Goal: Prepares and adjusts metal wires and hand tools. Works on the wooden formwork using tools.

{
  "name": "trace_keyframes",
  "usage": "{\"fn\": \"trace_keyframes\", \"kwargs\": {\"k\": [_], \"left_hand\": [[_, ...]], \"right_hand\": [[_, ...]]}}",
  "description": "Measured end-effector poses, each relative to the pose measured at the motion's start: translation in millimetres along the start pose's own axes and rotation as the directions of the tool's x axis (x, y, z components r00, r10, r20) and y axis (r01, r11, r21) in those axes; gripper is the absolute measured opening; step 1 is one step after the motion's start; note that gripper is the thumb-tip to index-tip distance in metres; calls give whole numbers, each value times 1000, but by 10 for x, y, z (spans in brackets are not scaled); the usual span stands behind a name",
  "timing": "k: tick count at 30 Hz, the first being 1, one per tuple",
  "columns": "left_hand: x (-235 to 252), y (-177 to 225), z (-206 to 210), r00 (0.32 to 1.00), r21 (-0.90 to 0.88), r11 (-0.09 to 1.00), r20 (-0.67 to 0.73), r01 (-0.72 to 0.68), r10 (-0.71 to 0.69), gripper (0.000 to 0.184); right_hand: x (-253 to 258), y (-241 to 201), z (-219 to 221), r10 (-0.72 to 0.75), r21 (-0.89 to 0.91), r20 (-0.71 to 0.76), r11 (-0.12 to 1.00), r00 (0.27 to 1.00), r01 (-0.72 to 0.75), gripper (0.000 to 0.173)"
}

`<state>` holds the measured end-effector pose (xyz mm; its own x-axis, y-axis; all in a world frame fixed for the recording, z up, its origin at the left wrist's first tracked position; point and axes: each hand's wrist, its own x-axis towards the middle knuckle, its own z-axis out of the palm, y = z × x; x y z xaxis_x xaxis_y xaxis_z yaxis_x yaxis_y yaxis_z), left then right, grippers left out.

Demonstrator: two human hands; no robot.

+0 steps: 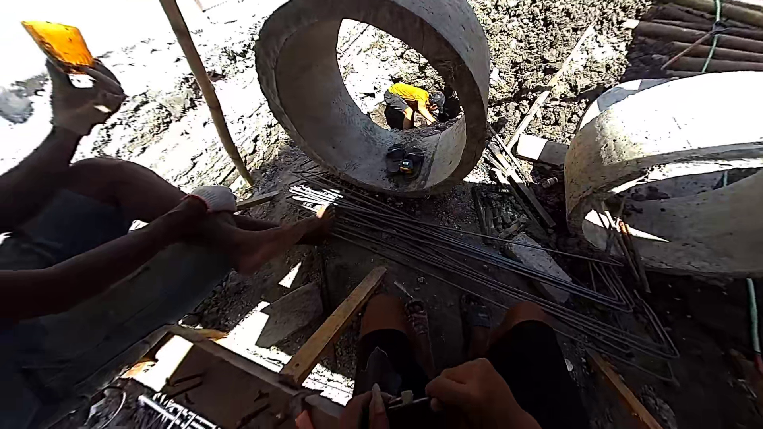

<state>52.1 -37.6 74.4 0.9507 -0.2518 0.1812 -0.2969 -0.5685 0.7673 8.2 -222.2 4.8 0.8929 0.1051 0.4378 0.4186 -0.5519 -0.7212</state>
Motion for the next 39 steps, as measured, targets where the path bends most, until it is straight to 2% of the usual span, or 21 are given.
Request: {"fn": "trace_keyframes", "kwargs": {"k": [3,5,11,15,23,32,36,39], "left_hand": [[57,3,28,994,144,987,-66,-72,82,34],[54,-41,46,991,144,985,-84,-94,107,34],[71,-92,5,995,-70,993,30,-94,96,33],[68,-74,-2,990,-218,967,28,-131,141,28],[80,-33,-50,963,-332,908,-11,-257,268,23],[84,17,-111,930,-378,857,-28,-350,367,21],[95,-12,-130,921,-409,836,-32,-367,389,22],[84,-70,-116,931,-480,812,-29,-332,363,25]], "right_hand": [[0,36,26,-27,-70,-45,997,999,24,26],[-29,64,64,-12,-61,-66,998,998,8,28],[-69,86,52,115,144,-67,984,991,-105,34],[-49,-5,-52,107,162,-92,983,990,-91,36],[-16,-89,-181,-24,31,-135,999,991,29,37],[-8,-146,-216,-83,32,-156,995,984,89,38],[9,-230,-254,-83,-19,-145,996,986,81,38],[16,-409,-371,-20,-118,-95,993,995,9,35]]}}
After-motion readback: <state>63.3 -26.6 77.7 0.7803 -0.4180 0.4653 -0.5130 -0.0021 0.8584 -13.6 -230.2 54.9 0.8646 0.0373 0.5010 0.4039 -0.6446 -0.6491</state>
